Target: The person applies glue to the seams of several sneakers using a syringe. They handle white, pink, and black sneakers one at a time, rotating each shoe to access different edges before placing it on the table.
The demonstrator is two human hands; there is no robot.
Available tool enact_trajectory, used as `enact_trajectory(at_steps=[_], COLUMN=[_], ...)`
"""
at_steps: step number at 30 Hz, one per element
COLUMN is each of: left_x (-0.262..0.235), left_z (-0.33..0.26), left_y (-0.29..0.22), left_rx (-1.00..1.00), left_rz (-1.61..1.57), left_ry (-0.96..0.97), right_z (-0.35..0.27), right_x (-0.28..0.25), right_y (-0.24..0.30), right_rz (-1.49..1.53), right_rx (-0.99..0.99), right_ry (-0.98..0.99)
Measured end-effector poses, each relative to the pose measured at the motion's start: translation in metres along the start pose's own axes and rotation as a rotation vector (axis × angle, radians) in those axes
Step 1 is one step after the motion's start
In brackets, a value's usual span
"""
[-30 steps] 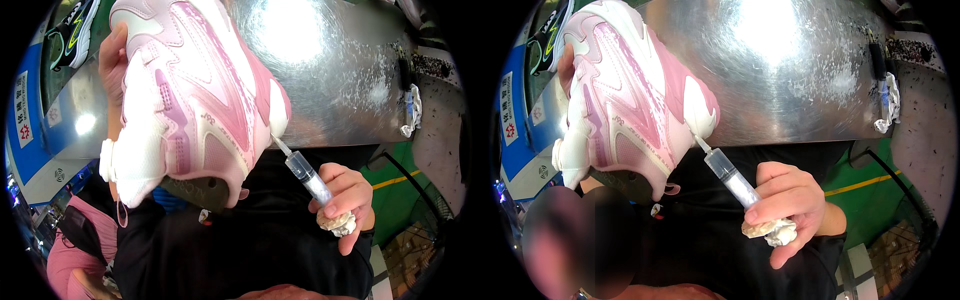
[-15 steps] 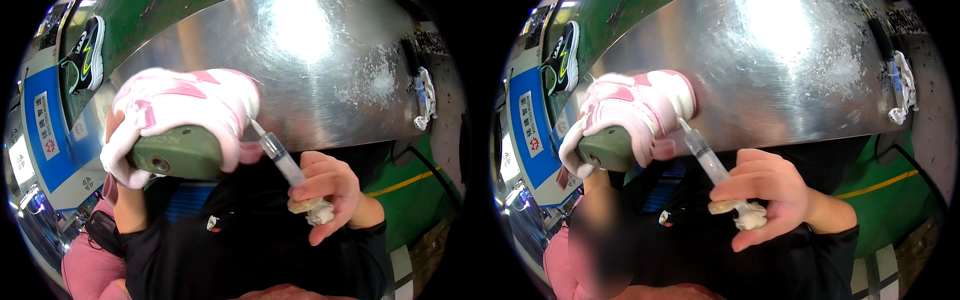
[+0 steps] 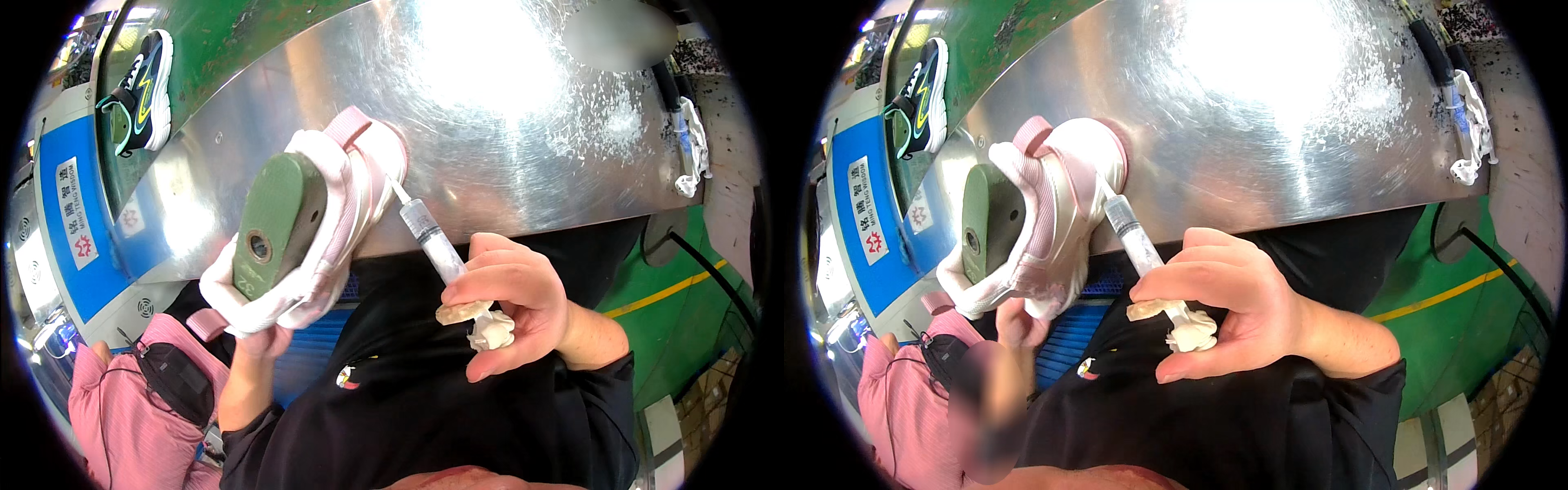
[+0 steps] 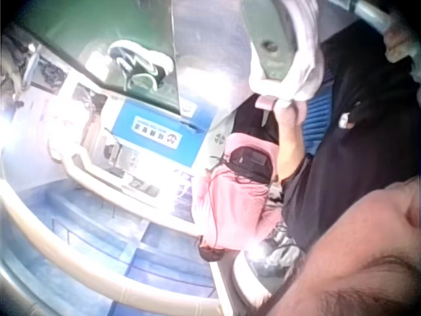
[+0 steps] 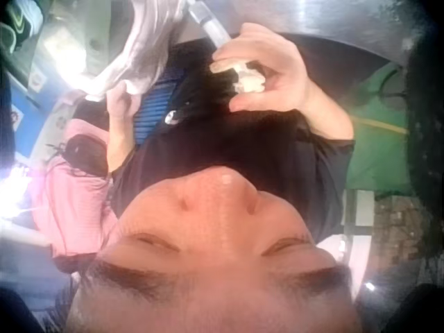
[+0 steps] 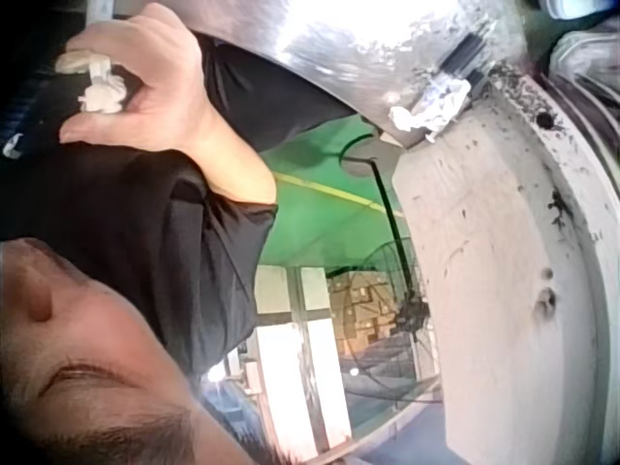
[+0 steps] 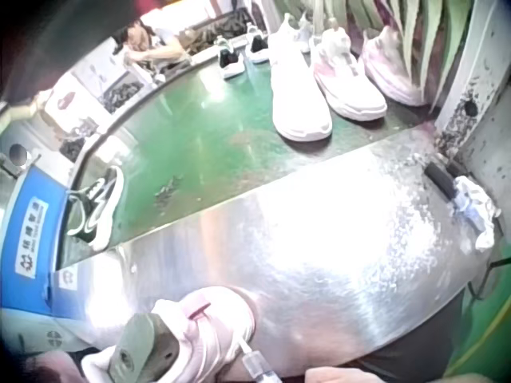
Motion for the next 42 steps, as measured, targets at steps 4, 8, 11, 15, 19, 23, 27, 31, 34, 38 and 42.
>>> enact_trajectory(at_steps=[4, 8, 11, 15, 19, 23, 27, 31, 34, 38, 42], left_x=[0.002, 0.024, 0.043, 0.055, 0.060, 0.072, 0.089, 0.102, 0.116, 0.134, 0.160], left_z=[-0.014, -0.024, -0.030, -0.035, -0.035, -0.032, -0.033, -0.032, -0.038, -0.035, -0.035], left_y=[0.034, 0.049, 0.051, 0.053, 0.059, 0.068, 0.065, 0.071, 0.064, 0.058, 0.058], left_rx=[-0.092, -0.181, -0.275, -0.397, -0.568, -0.673, -0.584, -0.646, -0.714, -0.639, -0.570], left_rz=[-0.135, -0.301, -0.363, -0.375, -0.418, -0.464, -0.306, -0.430, -0.468, -0.499, -0.628], left_ry=[0.365, 0.382, 0.468, 0.530, 0.676, 0.846, 0.855, 1.032, 1.002, 1.134, 1.224], right_z=[0.001, 0.003, 0.004, 0.007, 0.009, 0.004, -0.002, -0.011, -0.013, -0.014, -0.011], right_x=[0.005, 0.009, 0.011, 0.014, 0.017, 0.015, 0.009, 0.003, 0.001, 0.001, 0.004], right_y=[0.002, 0.009, 0.014, 0.025, 0.038, 0.054, 0.077, 0.102, 0.117, 0.134, 0.146], right_rz=[-0.011, -0.036, -0.042, -0.025, -0.022, -0.027, -0.003, -0.079, -0.165, -0.298, -0.392], right_rx=[0.016, 0.027, 0.034, 0.044, 0.110, 0.202, 0.341, 0.438, 0.450, 0.421, 0.363], right_ry=[0.004, 0.006, 0.007, 0.045, 0.103, 0.176, 0.193, 0.181, 0.216, 0.240, 0.244])
Point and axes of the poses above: each hand's wrist, its own z-axis towards the middle knuckle, its own x-axis out of the palm, y = z × x, the point moved 4 cm from there along z, towards the middle knuckle, and after that the axes turned 10 degrees about -y, right-handed, at the moved point
